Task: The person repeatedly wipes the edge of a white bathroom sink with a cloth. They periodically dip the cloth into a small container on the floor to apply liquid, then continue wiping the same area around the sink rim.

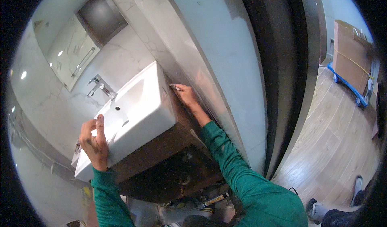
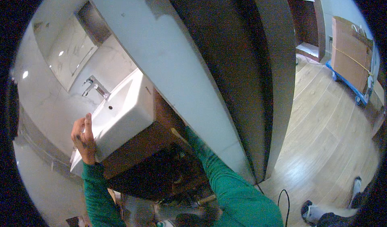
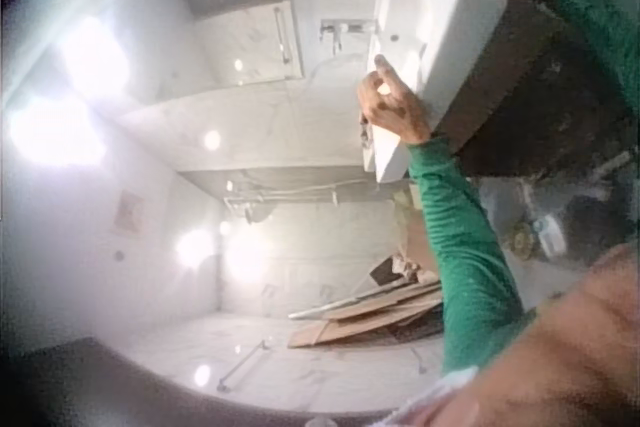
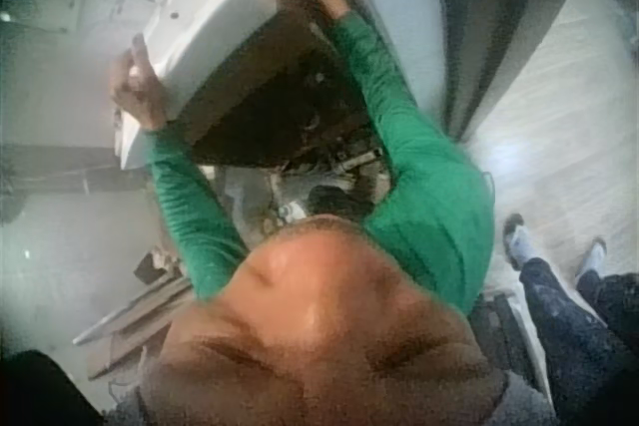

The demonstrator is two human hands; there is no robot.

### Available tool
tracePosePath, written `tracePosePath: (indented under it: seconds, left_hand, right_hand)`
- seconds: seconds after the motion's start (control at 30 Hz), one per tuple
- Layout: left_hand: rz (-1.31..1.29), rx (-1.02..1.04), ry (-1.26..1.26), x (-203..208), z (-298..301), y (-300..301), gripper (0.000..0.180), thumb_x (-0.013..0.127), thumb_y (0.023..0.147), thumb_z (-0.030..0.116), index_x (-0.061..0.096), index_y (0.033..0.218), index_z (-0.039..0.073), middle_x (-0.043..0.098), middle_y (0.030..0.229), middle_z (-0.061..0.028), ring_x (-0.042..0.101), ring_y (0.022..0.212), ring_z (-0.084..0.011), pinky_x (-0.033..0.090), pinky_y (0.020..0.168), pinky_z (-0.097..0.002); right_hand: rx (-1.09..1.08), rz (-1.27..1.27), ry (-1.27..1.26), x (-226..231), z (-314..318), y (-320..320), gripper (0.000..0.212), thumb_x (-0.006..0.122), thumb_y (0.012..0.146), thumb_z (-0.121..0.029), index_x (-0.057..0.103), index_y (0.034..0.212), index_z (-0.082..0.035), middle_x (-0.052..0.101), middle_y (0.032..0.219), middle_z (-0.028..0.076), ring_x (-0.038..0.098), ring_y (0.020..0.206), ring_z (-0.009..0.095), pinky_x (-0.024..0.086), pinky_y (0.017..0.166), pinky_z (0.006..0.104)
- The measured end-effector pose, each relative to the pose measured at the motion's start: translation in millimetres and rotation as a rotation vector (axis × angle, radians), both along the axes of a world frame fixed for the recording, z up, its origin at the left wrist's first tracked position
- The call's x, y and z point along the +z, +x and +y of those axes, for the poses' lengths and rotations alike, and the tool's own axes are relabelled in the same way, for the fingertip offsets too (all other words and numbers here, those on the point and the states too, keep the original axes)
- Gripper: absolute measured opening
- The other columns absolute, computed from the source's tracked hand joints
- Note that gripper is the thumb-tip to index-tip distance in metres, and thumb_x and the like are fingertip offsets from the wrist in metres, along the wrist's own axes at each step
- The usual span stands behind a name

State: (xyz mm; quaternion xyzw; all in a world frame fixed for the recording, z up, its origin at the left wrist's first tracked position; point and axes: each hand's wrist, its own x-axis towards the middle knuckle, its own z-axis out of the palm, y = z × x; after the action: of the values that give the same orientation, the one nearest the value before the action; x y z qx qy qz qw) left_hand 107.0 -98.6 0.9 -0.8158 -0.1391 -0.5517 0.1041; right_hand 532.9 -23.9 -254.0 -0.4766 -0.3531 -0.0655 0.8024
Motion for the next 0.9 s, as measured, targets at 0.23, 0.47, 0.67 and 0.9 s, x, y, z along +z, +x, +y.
tracePosePath:
  seconds: [0.23,0.47,0.67,0.9]
  left_hand:
    - [0.007,0.01,-0.056,1.7,-1.1,-0.8,0.042,0.065,0.095,0.035,0.068,0.082,-0.006,0.068,0.081,-0.0181,0.067,0.076,-0.0277,0.05,0.072,-0.0381]
    - [-0.001,0.039,-0.035,1.7,-1.8,1.2,0.043,0.068,0.092,0.036,0.068,0.083,-0.006,0.068,0.081,-0.0179,0.067,0.076,-0.0278,0.051,0.072,-0.0379]
    - [-0.039,0.023,0.019,1.2,0.8,1.2,0.044,0.071,0.091,0.037,0.068,0.083,-0.006,0.068,0.081,-0.0175,0.067,0.076,-0.0281,0.052,0.07,-0.0389]
    - [-0.043,0.029,0.024,0.3,0.0,2.1,0.041,0.072,0.09,0.036,0.068,0.084,-0.004,0.068,0.081,-0.017,0.067,0.075,-0.0272,0.052,0.07,-0.0389]
  right_hand:
    - [-0.005,0.006,0.082,6.0,-33.3,-40.3,0.029,0.06,0.097,-0.018,0.069,0.122,-0.007,0.071,0.115,0.014,0.065,0.105,0.027,0.05,0.093,0.0354]
    - [-0.194,-0.213,-0.035,38.8,4.6,2.5,0.026,0.061,0.096,-0.02,0.072,0.115,-0.006,0.071,0.113,0.018,0.065,0.109,0.029,0.049,0.096,0.0385]
    - [-0.131,-0.14,-0.047,48.6,3.5,1.3,0.023,0.06,0.094,-0.013,0.072,0.112,-0.004,0.071,0.112,0.018,0.065,0.106,0.028,0.049,0.095,0.0356]
    - [-0.138,-0.148,0.056,45.7,-18.8,-19.2,0.024,0.063,0.093,-0.011,0.071,0.113,-0.003,0.072,0.111,0.016,0.066,0.106,0.025,0.049,0.095,0.0338]
